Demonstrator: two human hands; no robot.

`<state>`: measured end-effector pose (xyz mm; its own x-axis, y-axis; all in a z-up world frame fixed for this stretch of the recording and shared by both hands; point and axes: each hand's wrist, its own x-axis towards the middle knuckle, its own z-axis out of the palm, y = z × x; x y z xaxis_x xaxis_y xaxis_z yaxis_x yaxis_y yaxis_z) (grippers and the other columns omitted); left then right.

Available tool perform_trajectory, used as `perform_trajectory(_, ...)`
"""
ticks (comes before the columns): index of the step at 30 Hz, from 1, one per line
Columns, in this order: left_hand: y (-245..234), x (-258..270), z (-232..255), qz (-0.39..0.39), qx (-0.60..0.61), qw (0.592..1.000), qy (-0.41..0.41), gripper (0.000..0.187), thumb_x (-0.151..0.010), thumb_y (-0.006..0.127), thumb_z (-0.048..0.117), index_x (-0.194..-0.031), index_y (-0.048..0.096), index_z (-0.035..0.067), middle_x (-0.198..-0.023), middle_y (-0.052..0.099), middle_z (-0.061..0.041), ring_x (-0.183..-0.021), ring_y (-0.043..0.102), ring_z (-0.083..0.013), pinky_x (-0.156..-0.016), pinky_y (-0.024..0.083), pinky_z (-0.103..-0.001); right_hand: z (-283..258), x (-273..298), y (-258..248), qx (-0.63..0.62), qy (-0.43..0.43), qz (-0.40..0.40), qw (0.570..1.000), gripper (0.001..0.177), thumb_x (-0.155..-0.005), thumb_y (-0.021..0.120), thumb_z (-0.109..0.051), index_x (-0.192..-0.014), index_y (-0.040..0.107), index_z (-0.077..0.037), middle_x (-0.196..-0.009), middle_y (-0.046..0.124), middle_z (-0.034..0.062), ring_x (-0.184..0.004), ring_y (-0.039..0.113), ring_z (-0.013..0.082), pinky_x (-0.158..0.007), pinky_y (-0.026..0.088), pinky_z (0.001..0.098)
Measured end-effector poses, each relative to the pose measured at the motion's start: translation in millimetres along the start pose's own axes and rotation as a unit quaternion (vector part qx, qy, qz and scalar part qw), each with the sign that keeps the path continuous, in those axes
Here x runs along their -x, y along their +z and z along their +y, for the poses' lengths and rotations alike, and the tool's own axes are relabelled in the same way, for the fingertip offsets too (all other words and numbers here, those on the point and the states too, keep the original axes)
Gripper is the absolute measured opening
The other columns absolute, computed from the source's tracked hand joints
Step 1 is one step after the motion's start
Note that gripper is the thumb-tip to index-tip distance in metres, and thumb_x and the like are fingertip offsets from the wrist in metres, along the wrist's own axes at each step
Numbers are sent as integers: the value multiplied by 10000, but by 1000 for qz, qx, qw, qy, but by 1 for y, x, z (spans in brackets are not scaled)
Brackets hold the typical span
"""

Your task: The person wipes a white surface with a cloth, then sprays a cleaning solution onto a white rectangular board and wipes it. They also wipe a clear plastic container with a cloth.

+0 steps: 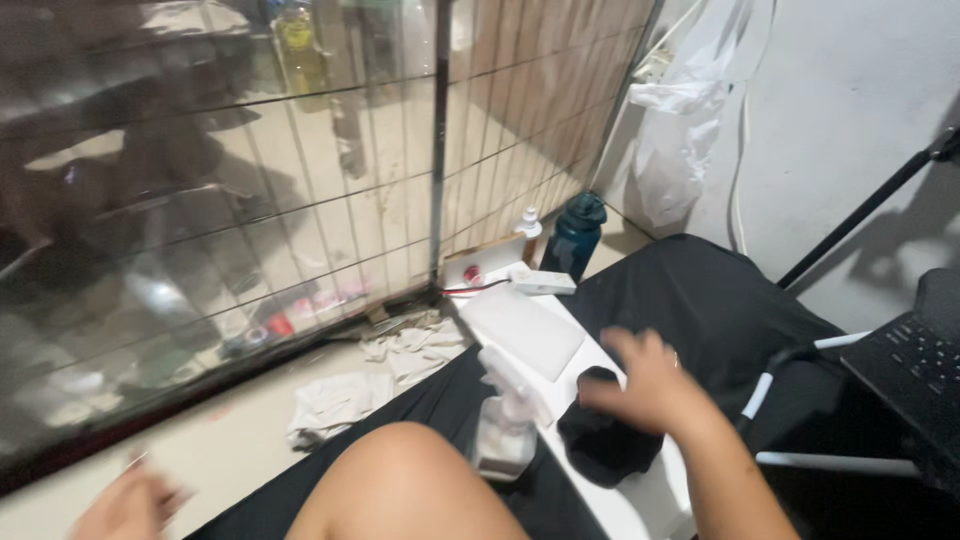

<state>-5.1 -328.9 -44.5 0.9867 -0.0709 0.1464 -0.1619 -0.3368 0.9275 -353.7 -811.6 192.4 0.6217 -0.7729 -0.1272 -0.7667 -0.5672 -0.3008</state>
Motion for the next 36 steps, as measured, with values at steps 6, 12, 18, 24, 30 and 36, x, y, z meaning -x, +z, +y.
perform_trajectory(6, 187, -1, 138, -143, 199, 969, -8, 331, -1039, 521, 321, -1065, 697, 41, -821, 684, -62, -700, 662, -117, -606, 496, -260, 66, -11, 87, 48, 68, -121, 989, 979, -585, 905, -335, -1460, 492, -189, -1396, 444, 139, -1295, 492, 385, -1085, 493, 405)
perform_trajectory(12, 287, 29, 209, -267, 220, 935, -86, 422, -1041, 518, 353, -829, 653, 13, -695, 709, -78, -594, 571, -142, -550, 442, -284, 114, -69, 94, -83, 51, -52, 994, 742, -618, 847, -294, -1310, 663, -95, -1214, 648, 160, -1130, 671, 310, -980, 564, 361)
perform_trajectory(18, 285, 37, 232, -317, 13, 945, -80, 493, -1005, 528, 379, -714, 657, 2, -632, 684, -88, -584, 630, -174, -588, 509, -323, 94, -110, 20, 52, 179, 79, 979, 895, -739, 817, -513, -1471, 490, -115, -1399, 450, 244, -1291, 443, 450, -989, 469, 552)
perform_trajectory(24, 280, 30, 224, -313, -9, 945, -95, 489, -995, 541, 356, -696, 664, -10, -608, 665, -102, -563, 630, -194, -586, 510, -346, 26, -146, 49, 85, -14, -9, 996, 1232, -591, 814, -783, -1541, 387, -125, -1455, 424, 266, -1363, 404, 452, -1129, 402, 578)
perform_trajectory(30, 274, 33, 218, -324, -8, 940, -107, 452, -981, 561, 341, -713, 668, -8, -611, 659, -93, -570, 635, -185, -592, 510, -342, -21, -142, 109, 109, -45, -124, 985, 1517, -537, 890, -781, -1604, 66, -84, -1579, 177, 285, -1464, 198, 462, -1093, 268, 718)
perform_trajectory(36, 272, 30, 217, -333, 3, 934, -126, 451, -987, 553, 343, -715, 658, -2, -612, 654, -85, -569, 637, -182, -590, 510, -339, -25, -124, 112, 132, -31, -59, 989, 1284, -704, 759, -768, -1608, 154, -87, -1500, 340, 235, -1401, 328, 429, -1087, 289, 747)
